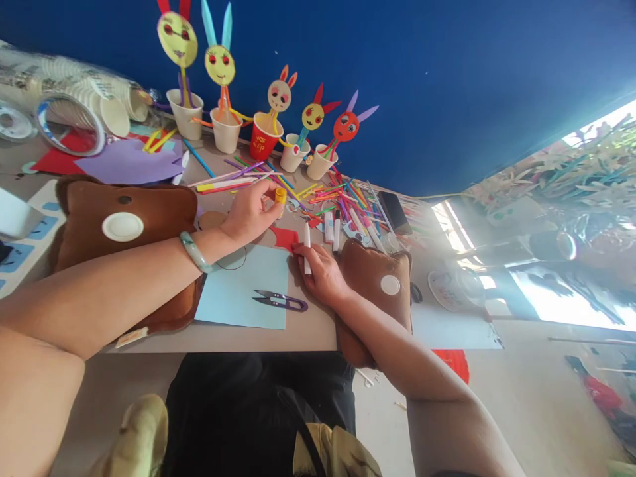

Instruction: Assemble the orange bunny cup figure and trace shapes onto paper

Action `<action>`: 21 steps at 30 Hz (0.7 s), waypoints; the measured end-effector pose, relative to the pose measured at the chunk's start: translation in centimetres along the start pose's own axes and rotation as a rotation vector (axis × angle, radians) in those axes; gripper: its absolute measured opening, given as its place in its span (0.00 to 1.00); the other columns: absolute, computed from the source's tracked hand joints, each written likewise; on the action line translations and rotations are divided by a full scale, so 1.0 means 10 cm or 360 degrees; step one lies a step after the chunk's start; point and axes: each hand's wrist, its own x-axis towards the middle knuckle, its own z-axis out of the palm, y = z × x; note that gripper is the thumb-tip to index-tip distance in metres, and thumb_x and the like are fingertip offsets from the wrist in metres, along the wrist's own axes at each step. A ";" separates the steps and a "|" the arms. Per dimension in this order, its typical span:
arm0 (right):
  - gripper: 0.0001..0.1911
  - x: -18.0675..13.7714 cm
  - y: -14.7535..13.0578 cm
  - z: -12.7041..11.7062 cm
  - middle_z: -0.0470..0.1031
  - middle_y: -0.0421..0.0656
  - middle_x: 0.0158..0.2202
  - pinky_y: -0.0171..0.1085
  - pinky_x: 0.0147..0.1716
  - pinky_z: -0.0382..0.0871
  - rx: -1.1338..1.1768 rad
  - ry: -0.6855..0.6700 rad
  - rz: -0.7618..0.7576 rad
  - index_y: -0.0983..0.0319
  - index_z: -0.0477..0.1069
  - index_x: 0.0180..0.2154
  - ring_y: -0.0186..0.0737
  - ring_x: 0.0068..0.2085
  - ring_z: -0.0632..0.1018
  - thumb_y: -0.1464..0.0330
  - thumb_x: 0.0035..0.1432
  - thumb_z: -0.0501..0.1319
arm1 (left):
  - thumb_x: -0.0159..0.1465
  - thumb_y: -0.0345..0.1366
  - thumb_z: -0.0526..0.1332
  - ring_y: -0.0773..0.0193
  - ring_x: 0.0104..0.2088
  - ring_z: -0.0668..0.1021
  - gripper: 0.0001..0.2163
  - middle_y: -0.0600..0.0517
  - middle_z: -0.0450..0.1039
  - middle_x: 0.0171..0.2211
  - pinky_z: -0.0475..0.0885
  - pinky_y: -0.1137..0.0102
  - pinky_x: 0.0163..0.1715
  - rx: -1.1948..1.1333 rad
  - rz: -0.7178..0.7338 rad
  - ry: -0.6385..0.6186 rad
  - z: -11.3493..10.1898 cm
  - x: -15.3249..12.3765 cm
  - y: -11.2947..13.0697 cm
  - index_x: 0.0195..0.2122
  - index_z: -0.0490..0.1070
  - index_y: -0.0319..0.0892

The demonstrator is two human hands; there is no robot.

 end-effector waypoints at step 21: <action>0.16 0.02 -0.02 -0.01 0.77 0.50 0.46 0.45 0.47 0.73 0.0069 0.0046 0.0005 0.59 0.66 0.51 0.48 0.48 0.77 0.77 0.63 0.55 | 0.58 0.35 0.68 0.70 0.27 0.74 0.09 0.51 0.81 0.37 0.70 0.73 0.30 -0.0059 0.0153 -0.0394 0.04 -0.08 0.05 0.40 0.77 0.39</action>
